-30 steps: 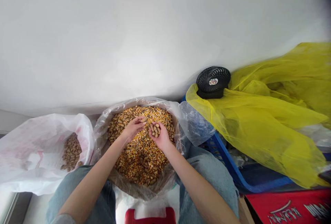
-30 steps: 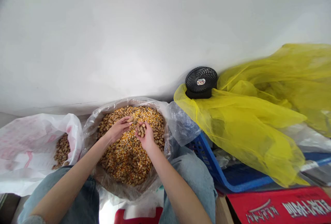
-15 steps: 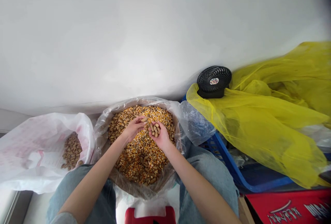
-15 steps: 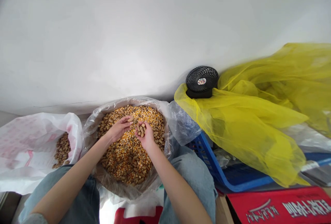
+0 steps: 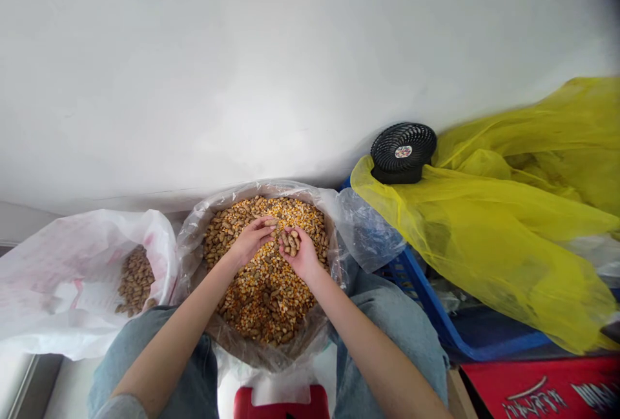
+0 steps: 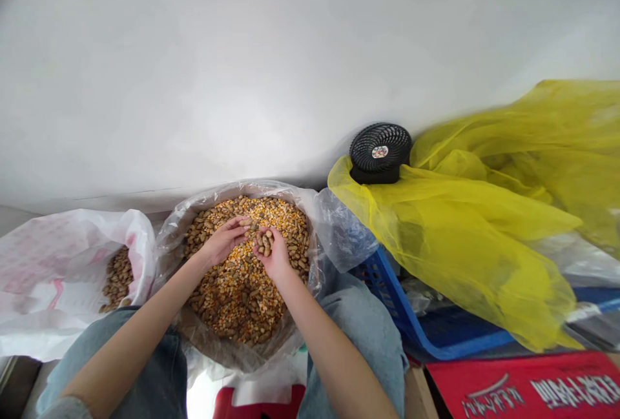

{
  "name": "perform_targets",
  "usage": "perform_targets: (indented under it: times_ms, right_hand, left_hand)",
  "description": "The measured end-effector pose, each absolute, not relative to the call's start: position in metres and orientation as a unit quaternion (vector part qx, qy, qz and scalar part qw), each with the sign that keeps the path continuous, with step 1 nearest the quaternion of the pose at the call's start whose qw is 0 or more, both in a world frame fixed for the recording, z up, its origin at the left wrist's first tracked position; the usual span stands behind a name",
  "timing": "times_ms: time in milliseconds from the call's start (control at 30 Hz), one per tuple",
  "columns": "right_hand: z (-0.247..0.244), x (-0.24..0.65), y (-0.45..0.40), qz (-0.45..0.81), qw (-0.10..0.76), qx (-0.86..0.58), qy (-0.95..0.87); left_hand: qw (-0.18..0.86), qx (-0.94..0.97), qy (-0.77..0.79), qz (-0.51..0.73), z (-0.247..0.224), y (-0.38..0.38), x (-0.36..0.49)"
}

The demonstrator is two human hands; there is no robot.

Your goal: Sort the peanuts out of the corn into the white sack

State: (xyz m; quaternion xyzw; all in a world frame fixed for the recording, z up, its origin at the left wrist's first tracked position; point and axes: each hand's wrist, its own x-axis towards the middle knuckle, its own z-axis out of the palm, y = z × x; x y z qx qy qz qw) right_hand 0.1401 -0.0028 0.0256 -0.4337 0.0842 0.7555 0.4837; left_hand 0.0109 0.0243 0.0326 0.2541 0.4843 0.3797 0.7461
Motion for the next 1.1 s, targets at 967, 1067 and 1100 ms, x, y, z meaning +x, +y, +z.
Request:
perform_targets:
  times_ms: [967,1067,1100]
  right_hand:
    - [0.0210,0.1396,-0.0043,0.754,0.484,-0.439,0.063]
    - [0.0208,0.1396,-0.0042,0.754,0.487,-0.436,0.062]
    - [0.0206,0.1397,-0.0042,0.754,0.487,-0.436,0.061]
  left_hand:
    - [0.767,0.239,0.455,0.384,0.0425,0.0224,0.0130]
    - [0.772,0.245,0.448,0.379,0.0411,0.0221,0.0123]
    - [0.773,0.248,0.446,0.378,0.0404,0.0221,0.0120]
